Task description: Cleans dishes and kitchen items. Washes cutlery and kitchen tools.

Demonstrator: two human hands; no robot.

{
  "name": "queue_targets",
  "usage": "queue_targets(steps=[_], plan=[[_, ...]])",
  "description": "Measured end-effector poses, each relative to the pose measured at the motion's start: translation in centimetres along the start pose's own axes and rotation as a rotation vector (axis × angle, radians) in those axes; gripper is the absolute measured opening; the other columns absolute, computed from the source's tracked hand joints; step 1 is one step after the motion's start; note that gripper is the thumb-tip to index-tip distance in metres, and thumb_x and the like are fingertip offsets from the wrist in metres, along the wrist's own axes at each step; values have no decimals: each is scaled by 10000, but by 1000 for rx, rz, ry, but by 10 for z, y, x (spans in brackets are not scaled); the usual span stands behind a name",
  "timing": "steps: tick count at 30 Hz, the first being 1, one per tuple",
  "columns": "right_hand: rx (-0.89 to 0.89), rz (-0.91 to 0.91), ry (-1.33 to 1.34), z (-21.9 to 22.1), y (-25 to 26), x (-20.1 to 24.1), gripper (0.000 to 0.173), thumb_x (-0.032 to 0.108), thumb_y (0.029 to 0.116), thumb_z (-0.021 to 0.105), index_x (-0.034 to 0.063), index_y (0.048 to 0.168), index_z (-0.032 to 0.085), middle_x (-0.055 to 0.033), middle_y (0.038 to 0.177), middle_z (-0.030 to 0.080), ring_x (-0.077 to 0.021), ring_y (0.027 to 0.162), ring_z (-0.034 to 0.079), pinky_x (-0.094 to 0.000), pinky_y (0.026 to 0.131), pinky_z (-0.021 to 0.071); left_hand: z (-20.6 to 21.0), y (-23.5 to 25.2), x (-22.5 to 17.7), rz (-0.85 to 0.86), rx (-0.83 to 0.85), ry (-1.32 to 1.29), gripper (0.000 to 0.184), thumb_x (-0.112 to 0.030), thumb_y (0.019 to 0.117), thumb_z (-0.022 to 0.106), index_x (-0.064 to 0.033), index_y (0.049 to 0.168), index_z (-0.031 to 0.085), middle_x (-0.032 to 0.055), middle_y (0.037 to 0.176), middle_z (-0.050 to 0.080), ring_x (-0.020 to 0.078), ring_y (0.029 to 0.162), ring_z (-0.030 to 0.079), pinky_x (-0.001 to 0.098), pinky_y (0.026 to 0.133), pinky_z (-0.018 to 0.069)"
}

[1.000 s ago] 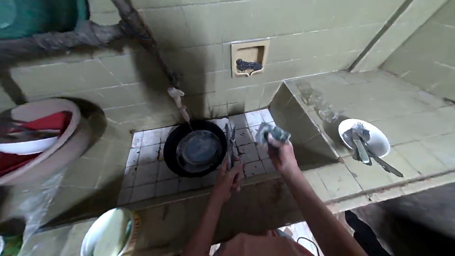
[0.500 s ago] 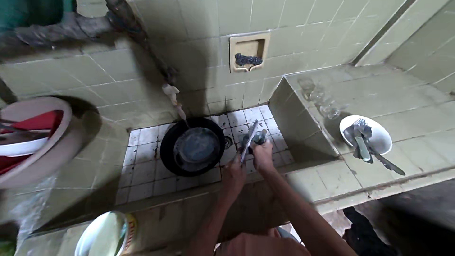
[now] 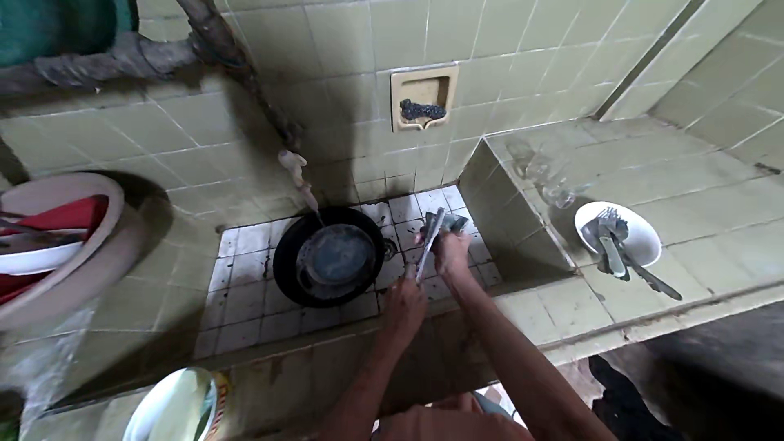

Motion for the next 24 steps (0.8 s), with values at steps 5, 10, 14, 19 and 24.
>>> queue_targets(steps=[5,10,14,19,24], plan=[[6,-5,-120,-7,5,-5,218,-47,950,575,-10,1165,559,-99,863,672,-164,692,654,-345,607,569,2,0,14,165,-156,-83,387,-197,1058,559,50,1354,585,270,1092,705,425,995,707,564,913,555],[188,198,313,-39,30,-6,211,202,1088,417,96,1181,574,-73,968,710,-143,787,710,-259,654,601,-10,13,30,44,-23,-627,368,-193,1069,531,-24,1389,595,82,865,652,121,583,573,264,539,514],[181,318,679,-50,18,-15,341,311,1121,326,83,1189,569,-107,1095,703,-219,983,719,-351,840,618,0,21,37,-239,94,-1167,337,-148,1083,449,2,1339,609,66,750,636,94,527,555,210,462,468],[-152,159,289,-69,15,-5,273,212,1106,428,69,1334,472,-103,1148,643,-200,983,681,-353,811,596,7,16,39,-451,168,-1552,265,-195,1110,355,-51,1056,570,-5,654,549,8,421,439,125,375,372],[182,248,-74,-32,-31,4,276,250,1105,429,67,1295,509,-85,1003,669,-160,825,682,-336,725,598,15,17,38,-476,360,-1613,359,-250,1115,338,-39,1021,613,-64,565,440,-19,368,357,110,341,320]])
Point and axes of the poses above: each hand's wrist, its own y-axis towards the middle knuckle, its own z-axis out of the palm, x = y × z, the point moved 3 cm from there along y, towards the middle knuckle
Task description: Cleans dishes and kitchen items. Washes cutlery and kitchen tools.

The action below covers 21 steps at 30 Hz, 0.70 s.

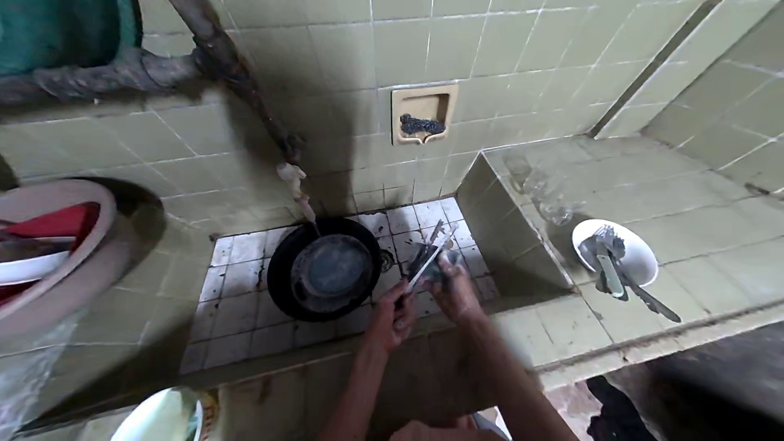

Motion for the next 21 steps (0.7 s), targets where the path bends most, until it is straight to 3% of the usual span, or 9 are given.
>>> queue_targets(steps=[2,5,6,8,10,12,18,19,21], plan=[[153,33,2,17,-9,-1,263,265,1081,483,119,1297,517,-47,969,690,-117,782,681,-276,691,587,-1,-1,8,-96,147,-128,424,-291,1114,295,-52,976,617,-68,547,481,-30,348,395,100,326,344],[115,7,-158,32,-14,1,310,346,1101,439,138,1318,514,-28,827,638,-101,613,605,-253,542,526,-8,-4,14,-119,214,-111,434,-285,1106,283,-44,971,618,-16,627,562,16,421,505,130,384,438],[98,-10,-256,32,-14,0,362,414,1103,404,134,1304,516,-23,785,609,-103,578,579,-265,521,516,-9,-7,14,-77,128,48,405,-291,1115,312,-43,1010,616,23,712,620,60,520,574,174,470,499],[41,-56,-498,30,-13,1,501,536,1089,344,93,1172,560,-51,743,543,-141,569,518,-320,519,475,-7,-13,11,70,-27,372,359,-264,1115,400,10,1271,572,118,979,693,180,808,698,318,733,603],[14,-100,-659,30,-9,1,620,594,1072,325,38,1121,597,-132,787,539,-231,626,520,-417,555,467,-2,-10,3,283,-125,586,405,-241,1099,444,7,1415,504,166,1234,639,234,1038,674,394,901,576],[25,-123,-721,37,-11,1,650,606,1070,305,31,1062,608,-137,772,539,-238,613,517,-424,541,460,2,2,-10,398,-100,586,479,-276,1097,393,-105,1544,391,157,1452,526,273,1224,590,455,999,515],[218,124,-340,43,-15,-6,501,485,1104,315,141,1398,528,-60,1062,654,-144,874,631,-350,753,544,18,18,-38,342,-118,483,421,-367,1116,311,-171,1382,573,37,1208,684,124,925,655,319,724,547],[223,171,-261,41,-14,-6,455,434,1112,331,132,1392,527,-63,1062,660,-149,881,644,-348,767,554,17,22,-41,340,-96,509,403,-338,1117,314,-164,1344,597,24,1162,699,102,869,659,286,679,546],[168,199,-211,38,-12,-7,305,274,1113,379,71,1235,571,-55,857,636,-128,686,609,-298,615,534,17,24,-44,339,-28,614,397,-283,1115,328,-132,1369,593,44,1177,678,105,849,626,283,675,520]])
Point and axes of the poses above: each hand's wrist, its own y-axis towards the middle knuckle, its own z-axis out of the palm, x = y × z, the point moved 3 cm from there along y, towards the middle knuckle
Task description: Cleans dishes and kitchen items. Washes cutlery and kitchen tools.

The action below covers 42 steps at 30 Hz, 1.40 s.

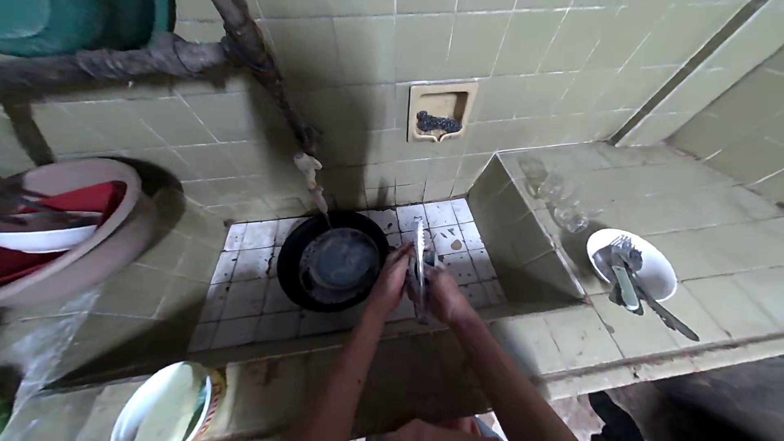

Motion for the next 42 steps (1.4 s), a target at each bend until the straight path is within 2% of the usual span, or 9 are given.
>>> queue_targets(steps=[2,4,16,22,28,33,35,38,42], plan=[[-48,-13,39,1,2,-2,264,227,1109,371,49,1119,565,-44,695,577,-106,512,531,-256,459,469,5,-1,0,-23,23,5,408,-312,1109,345,-155,1410,571,43,1282,663,126,959,640,314,757,531],[-89,-9,21,4,-1,2,254,210,1110,389,40,1144,574,-61,721,590,-126,534,540,-280,479,478,10,1,2,-24,12,-57,401,-283,1108,345,-167,1438,541,52,1296,662,149,988,656,334,776,546],[-174,104,-153,10,-6,-1,214,181,1103,409,40,1120,570,-47,676,522,-97,452,458,-231,390,384,-1,45,1,163,-230,-114,260,-131,1093,448,68,1180,591,85,814,667,157,665,676,361,660,617],[-154,139,-178,5,0,-2,275,240,1111,372,36,1071,552,-42,651,512,-98,433,435,-231,381,367,3,23,11,79,-77,-138,349,-192,1102,379,19,1312,562,144,1065,728,210,931,713,382,848,584],[-247,30,-196,12,13,-20,314,324,1080,476,39,1049,604,-58,682,537,-123,471,465,-281,427,413,1,23,15,10,-224,-161,374,-224,1115,360,13,1065,644,100,902,688,177,819,666,366,767,567],[-301,-231,-172,11,16,-12,249,207,1076,496,39,1229,598,-86,893,617,-139,709,572,-345,627,509,8,-15,13,-79,-40,77,660,-612,1068,250,-185,1540,424,142,1440,552,275,1215,579,495,973,498],[-322,-347,-252,5,20,-9,165,107,1031,556,5,1138,628,-99,872,621,-148,719,573,-357,642,503,11,-21,27,-99,4,47,579,-519,1095,300,-192,1570,354,135,1363,585,228,1114,614,436,913,531],[-285,-351,-307,-4,43,-4,80,-22,900,677,-19,977,698,-95,820,687,-150,704,641,-363,658,548,5,-14,39,-157,-52,6,492,-474,1110,292,-88,1228,573,29,734,573,99,541,519,235,480,453],[-260,-146,-227,-12,63,19,155,-15,954,623,-24,1108,628,-95,911,646,-152,761,613,-346,695,541,-3,-15,29,-170,-18,427,427,-356,1100,459,-56,1400,505,99,813,547,173,612,504,320,561,467]])
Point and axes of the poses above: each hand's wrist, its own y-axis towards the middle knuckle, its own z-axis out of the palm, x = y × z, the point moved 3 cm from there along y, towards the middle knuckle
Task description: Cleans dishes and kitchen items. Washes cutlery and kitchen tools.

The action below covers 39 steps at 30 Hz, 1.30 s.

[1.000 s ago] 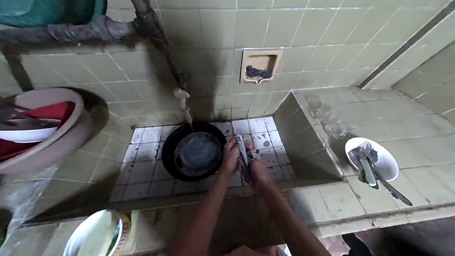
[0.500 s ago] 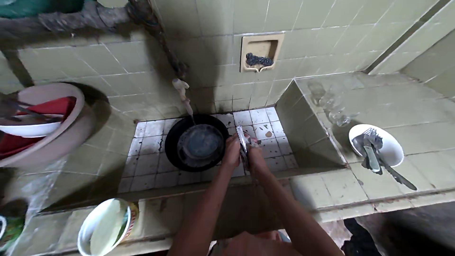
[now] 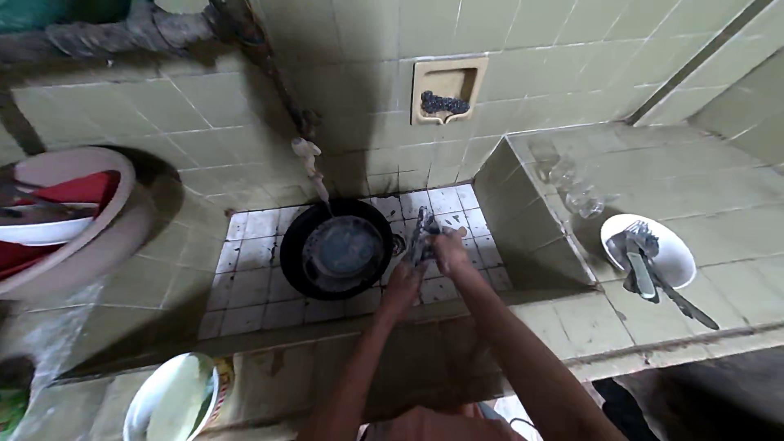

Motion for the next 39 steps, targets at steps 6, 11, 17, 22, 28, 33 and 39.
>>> queue_targets(steps=[6,11,17,22,28,33,39], plan=[[-164,-202,57,-6,18,0,215,165,1041,583,-35,1103,631,-133,907,652,-199,793,637,-415,748,553,7,-1,-8,36,-47,-123,351,-249,1092,499,-3,1333,567,88,762,601,137,561,553,271,528,501],[-125,-212,99,-18,-36,-11,359,264,1111,415,46,1377,514,-129,1121,631,-180,932,633,-392,818,556,-2,1,-8,102,-109,-246,314,-219,1107,450,5,1311,533,139,1009,707,178,694,687,326,654,594],[35,-110,-289,1,-62,-5,455,338,1099,470,96,1482,429,-260,1155,627,-404,935,631,-574,738,516,17,-12,-29,329,-56,289,638,-19,955,659,82,1516,372,287,1525,429,377,1395,465,481,1172,371],[-48,-305,-631,-8,-13,-6,336,195,1056,517,-65,1240,622,-287,1041,681,-435,980,672,-612,853,521,12,-13,-7,196,-27,-218,370,-110,1054,540,-10,1409,565,155,1269,670,217,1080,688,394,951,573],[154,-294,-1157,30,-36,9,370,254,1065,489,-45,1182,671,-290,1107,689,-476,1037,675,-640,827,523,3,9,-5,104,-133,-557,567,-572,1064,384,-173,1453,485,86,1317,610,202,1132,608,428,940,526],[287,-540,-882,39,-59,2,354,168,1072,493,-86,1299,590,-301,1139,668,-446,1024,683,-598,868,542,-24,45,-12,192,-172,-926,434,-377,1116,339,-62,1000,614,48,902,732,136,877,715,304,805,588],[212,-360,-468,14,-82,-23,361,189,1088,495,-16,1374,575,-237,1119,685,-339,942,685,-505,839,561,-41,45,-21,195,-489,-1070,441,-434,1116,327,-146,838,512,-49,609,548,83,563,593,275,612,571]])
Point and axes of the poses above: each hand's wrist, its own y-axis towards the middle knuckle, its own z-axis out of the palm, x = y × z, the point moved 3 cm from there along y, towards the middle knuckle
